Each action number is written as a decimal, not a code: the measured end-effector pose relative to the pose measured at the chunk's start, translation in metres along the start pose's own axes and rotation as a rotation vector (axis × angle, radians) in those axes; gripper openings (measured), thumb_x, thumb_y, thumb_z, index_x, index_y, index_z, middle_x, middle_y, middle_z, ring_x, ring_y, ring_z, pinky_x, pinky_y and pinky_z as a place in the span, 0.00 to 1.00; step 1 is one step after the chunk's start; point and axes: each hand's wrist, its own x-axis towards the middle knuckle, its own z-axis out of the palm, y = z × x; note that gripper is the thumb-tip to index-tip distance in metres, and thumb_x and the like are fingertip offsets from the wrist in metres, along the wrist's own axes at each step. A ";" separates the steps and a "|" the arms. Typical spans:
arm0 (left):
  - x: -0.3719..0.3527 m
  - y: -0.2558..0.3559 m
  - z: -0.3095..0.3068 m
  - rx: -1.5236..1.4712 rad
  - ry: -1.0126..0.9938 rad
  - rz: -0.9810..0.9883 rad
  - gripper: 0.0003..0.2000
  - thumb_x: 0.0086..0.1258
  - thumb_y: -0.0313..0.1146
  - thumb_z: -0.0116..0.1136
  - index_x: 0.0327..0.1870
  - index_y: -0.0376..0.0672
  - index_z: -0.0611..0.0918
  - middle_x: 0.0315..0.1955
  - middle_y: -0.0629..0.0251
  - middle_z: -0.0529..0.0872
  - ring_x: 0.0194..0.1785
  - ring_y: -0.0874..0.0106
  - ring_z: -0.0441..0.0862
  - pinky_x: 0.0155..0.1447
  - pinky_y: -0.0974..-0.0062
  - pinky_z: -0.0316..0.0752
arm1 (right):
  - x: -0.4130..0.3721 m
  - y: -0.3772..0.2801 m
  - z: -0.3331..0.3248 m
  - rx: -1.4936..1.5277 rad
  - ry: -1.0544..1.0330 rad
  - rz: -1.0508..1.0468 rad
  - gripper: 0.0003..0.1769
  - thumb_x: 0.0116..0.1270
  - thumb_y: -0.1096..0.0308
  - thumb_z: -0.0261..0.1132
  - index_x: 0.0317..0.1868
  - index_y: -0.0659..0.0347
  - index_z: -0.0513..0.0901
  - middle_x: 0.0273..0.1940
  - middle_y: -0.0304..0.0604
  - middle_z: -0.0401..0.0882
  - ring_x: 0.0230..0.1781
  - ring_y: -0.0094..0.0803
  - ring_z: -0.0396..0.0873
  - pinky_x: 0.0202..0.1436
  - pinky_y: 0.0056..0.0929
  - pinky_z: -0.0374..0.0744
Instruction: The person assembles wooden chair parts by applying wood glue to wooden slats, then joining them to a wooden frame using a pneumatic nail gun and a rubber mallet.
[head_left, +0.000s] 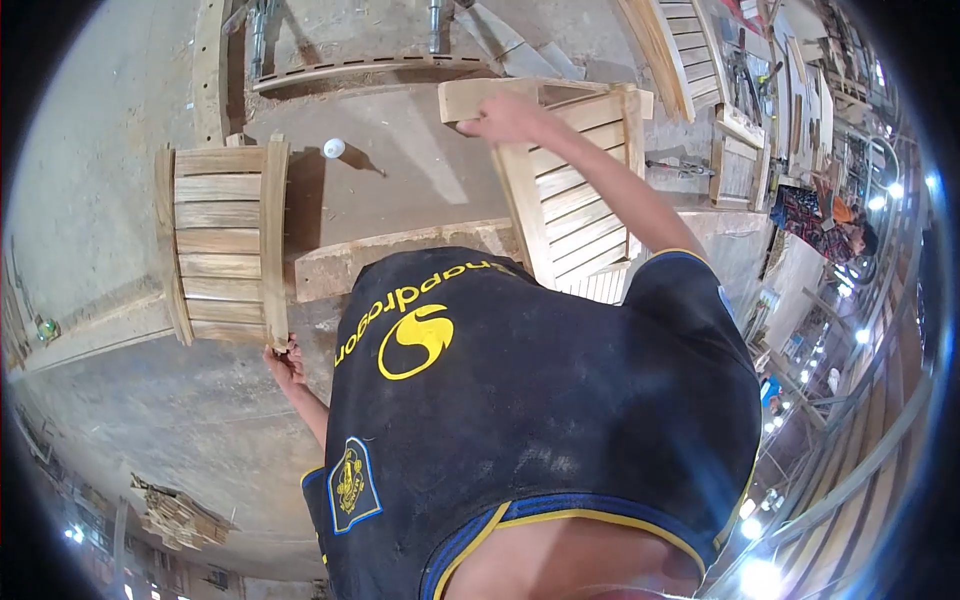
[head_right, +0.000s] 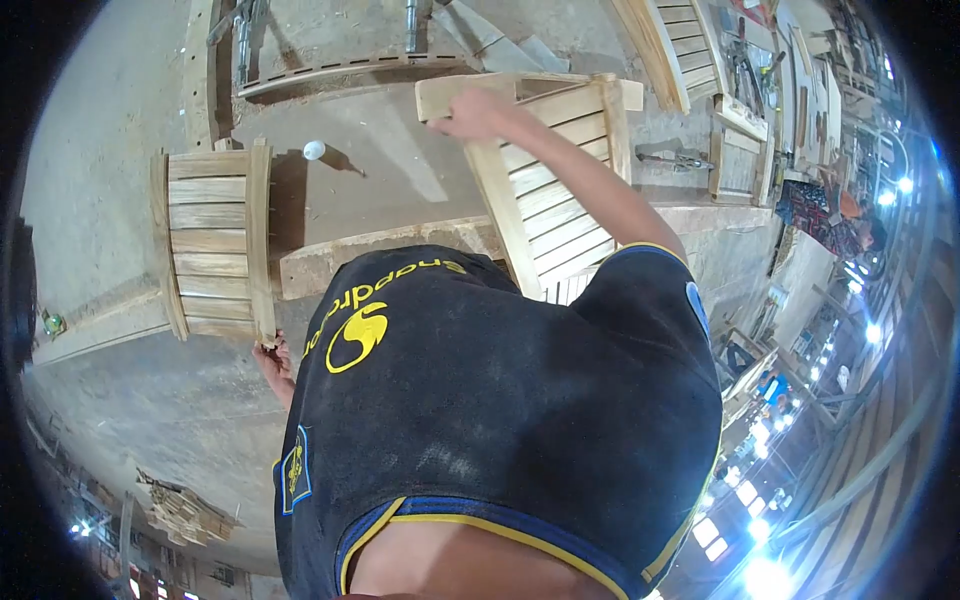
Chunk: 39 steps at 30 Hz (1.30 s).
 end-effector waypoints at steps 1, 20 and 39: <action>0.004 0.000 -0.004 0.010 -0.032 0.000 0.23 0.70 0.49 0.47 0.47 0.32 0.75 0.33 0.53 0.81 0.24 0.75 0.75 0.22 0.87 0.71 | 0.000 -0.008 0.006 -0.019 -0.039 -0.032 0.34 0.63 0.39 0.53 0.30 0.68 0.83 0.30 0.57 0.82 0.34 0.52 0.81 0.41 0.45 0.78; -0.013 0.007 0.032 0.113 0.019 -0.039 0.23 0.70 0.51 0.45 0.41 0.34 0.78 0.21 0.70 0.76 0.20 0.81 0.67 0.21 0.84 0.59 | 0.045 -0.103 0.033 0.040 -0.028 -0.351 0.28 0.58 0.46 0.57 0.25 0.68 0.83 0.25 0.56 0.80 0.28 0.54 0.80 0.34 0.46 0.79; -0.014 0.012 0.022 0.115 -0.083 -0.042 0.19 0.70 0.42 0.49 0.51 0.35 0.74 0.36 0.61 0.80 0.36 0.73 0.77 0.39 0.76 0.76 | -0.025 0.228 0.032 -0.157 0.665 0.462 0.29 0.51 0.72 0.66 0.57 0.58 0.73 0.49 0.53 0.78 0.52 0.49 0.75 0.54 0.43 0.76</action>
